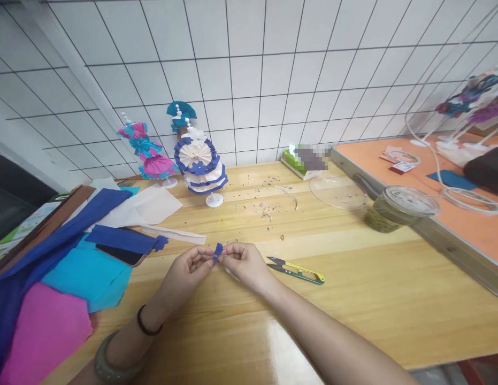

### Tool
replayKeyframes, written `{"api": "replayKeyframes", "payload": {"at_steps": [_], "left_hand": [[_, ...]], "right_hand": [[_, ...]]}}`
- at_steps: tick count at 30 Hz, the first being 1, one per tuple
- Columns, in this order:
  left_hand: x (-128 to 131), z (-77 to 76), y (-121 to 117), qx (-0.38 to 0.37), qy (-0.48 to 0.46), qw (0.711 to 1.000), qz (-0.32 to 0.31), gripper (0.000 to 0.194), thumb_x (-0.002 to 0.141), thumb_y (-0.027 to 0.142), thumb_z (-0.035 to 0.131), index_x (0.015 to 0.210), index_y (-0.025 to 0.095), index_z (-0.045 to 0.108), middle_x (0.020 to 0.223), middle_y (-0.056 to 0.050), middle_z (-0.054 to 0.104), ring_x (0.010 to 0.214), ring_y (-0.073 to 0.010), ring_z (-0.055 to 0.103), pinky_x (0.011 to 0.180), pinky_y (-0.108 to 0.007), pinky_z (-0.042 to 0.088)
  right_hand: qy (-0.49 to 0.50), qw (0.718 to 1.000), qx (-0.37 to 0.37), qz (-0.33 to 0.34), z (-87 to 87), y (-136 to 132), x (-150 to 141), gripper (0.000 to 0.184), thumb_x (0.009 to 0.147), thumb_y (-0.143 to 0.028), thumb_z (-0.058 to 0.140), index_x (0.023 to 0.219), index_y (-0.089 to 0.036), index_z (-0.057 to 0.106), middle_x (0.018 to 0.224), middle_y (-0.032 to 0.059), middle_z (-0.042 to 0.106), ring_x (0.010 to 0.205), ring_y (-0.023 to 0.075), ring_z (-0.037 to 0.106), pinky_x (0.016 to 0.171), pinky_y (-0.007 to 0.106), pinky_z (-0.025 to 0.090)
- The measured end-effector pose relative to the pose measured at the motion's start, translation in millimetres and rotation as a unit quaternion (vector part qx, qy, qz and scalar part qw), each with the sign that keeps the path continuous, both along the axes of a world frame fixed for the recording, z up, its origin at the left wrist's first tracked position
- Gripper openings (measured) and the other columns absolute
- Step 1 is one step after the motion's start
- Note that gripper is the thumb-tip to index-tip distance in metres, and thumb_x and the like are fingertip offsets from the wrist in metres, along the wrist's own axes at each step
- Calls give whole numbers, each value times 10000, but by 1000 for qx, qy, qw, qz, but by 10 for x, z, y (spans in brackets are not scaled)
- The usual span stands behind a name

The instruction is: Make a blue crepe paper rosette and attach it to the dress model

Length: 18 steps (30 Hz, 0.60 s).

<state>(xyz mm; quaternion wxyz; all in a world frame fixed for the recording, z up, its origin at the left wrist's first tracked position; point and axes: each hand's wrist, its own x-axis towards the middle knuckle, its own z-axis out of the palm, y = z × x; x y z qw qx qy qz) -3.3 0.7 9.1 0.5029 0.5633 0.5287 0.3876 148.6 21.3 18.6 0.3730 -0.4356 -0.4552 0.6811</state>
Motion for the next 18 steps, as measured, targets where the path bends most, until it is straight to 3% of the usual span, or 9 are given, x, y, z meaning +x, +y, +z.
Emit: {"api": "replayKeyframes", "payload": {"at_steps": [3, 10, 18], "left_hand": [[-6, 21, -9, 25, 23, 999, 0, 174, 732, 262, 544, 867, 153, 563, 864, -55, 646, 782, -154, 595, 722, -270, 464], [-6, 11, -6, 52, 68, 996, 13, 146, 752, 280, 523, 800, 162, 594, 781, -31, 646, 731, -148, 578, 691, -252, 445], [-7, 30, 16, 37, 43, 998, 3, 129, 748, 263, 515, 755, 151, 579, 736, -21, 632, 718, -145, 575, 671, -236, 436]], "right_hand": [[0, 1000, 10, -8, -8, 1, -4, 195, 535, -279, 722, 608, -140, 606, 498, -52, 513, 444, 46, 385, 476, 189, 305], [-11, 997, 72, 0, -107, 7, -11, 175, 600, -313, 667, 636, -150, 615, 650, 9, 610, 639, 116, 532, 655, 244, 390], [-26, 998, 63, 3, -154, 11, 13, 141, 609, -266, 643, 684, -146, 647, 683, 13, 628, 606, 108, 529, 582, 232, 390]]}}
